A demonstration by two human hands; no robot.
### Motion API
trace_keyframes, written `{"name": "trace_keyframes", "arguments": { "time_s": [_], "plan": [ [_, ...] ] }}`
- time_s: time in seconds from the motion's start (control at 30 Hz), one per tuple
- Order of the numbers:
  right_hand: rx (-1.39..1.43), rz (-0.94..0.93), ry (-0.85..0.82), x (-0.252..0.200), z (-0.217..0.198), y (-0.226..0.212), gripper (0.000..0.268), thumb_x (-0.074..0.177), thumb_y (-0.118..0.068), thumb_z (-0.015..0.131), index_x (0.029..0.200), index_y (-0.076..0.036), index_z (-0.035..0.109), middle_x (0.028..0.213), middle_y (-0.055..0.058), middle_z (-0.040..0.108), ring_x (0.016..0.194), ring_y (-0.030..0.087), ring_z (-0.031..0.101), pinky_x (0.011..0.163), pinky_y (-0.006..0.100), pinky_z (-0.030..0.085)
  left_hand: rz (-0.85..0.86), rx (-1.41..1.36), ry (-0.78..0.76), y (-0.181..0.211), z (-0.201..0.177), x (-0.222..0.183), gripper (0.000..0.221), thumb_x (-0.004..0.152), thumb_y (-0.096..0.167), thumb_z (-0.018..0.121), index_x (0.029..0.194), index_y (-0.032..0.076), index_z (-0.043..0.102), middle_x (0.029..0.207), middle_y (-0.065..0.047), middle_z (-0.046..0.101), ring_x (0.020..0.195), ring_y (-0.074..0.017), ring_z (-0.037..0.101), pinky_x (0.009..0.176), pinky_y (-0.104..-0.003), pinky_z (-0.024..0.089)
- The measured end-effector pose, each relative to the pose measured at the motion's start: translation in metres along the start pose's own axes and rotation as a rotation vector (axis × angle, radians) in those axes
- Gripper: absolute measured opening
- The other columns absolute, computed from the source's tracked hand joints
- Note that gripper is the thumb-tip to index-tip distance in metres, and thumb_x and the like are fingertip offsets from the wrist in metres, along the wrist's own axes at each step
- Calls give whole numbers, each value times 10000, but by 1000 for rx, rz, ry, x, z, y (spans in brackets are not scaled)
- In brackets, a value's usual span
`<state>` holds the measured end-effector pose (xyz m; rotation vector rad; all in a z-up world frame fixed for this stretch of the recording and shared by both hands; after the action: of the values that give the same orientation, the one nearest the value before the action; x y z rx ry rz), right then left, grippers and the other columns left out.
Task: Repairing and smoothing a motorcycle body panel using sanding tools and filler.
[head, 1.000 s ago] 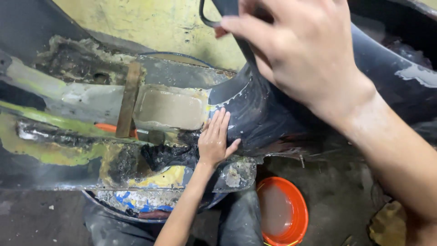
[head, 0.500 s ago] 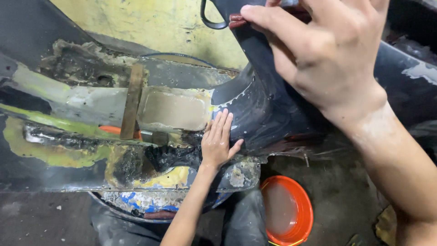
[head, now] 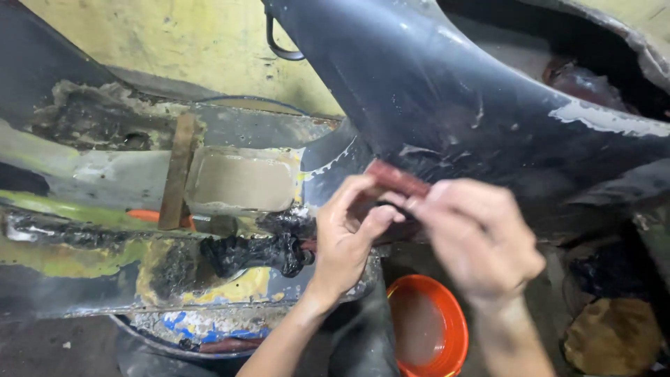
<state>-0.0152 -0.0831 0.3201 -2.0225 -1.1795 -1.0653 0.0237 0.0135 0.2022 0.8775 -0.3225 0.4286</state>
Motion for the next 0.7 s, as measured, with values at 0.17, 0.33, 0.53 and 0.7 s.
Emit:
{"name": "trace_keyframes", "arguments": {
  "time_s": [0.17,0.33,0.53,0.7],
  "plan": [
    [128,46,113,-35,21,12,100,683,78,744,748,33,684,821,148,653,744,275,651,678,350,568,-146,185,196,-4,-20,-13,165,778,43,682,932,-15,678,904,-114,704,784,-135,658,728,-258,553],
    [379,259,98,-63,39,41,87,693,31,759,725,-28,703,728,126,692,644,253,692,593,329,573,-3,473,168,12,-30,-19,163,789,70,698,945,26,716,852,-132,713,712,-154,688,618,-285,578],
    [623,664,26,-92,63,63,97,759,20,695,854,-1,704,704,74,699,660,41,593,563,249,558,55,641,114,9,-30,-24,253,785,48,670,1037,33,682,913,-136,709,638,-132,624,505,-279,530],
    [233,244,19,-66,59,23,194,847,61,549,792,-63,688,699,51,693,556,237,652,569,301,545,-149,553,336,-7,-42,-25,163,792,98,558,879,16,669,650,-120,608,570,-146,503,506,-314,483]
  ]
}}
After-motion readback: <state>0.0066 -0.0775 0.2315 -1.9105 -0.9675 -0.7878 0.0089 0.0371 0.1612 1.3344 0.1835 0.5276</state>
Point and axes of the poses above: each hand's wrist, its own x-axis towards the middle knuckle, its own z-axis out of the palm, y = z × x, the point moved 8 cm from there along x, towards the middle knuckle
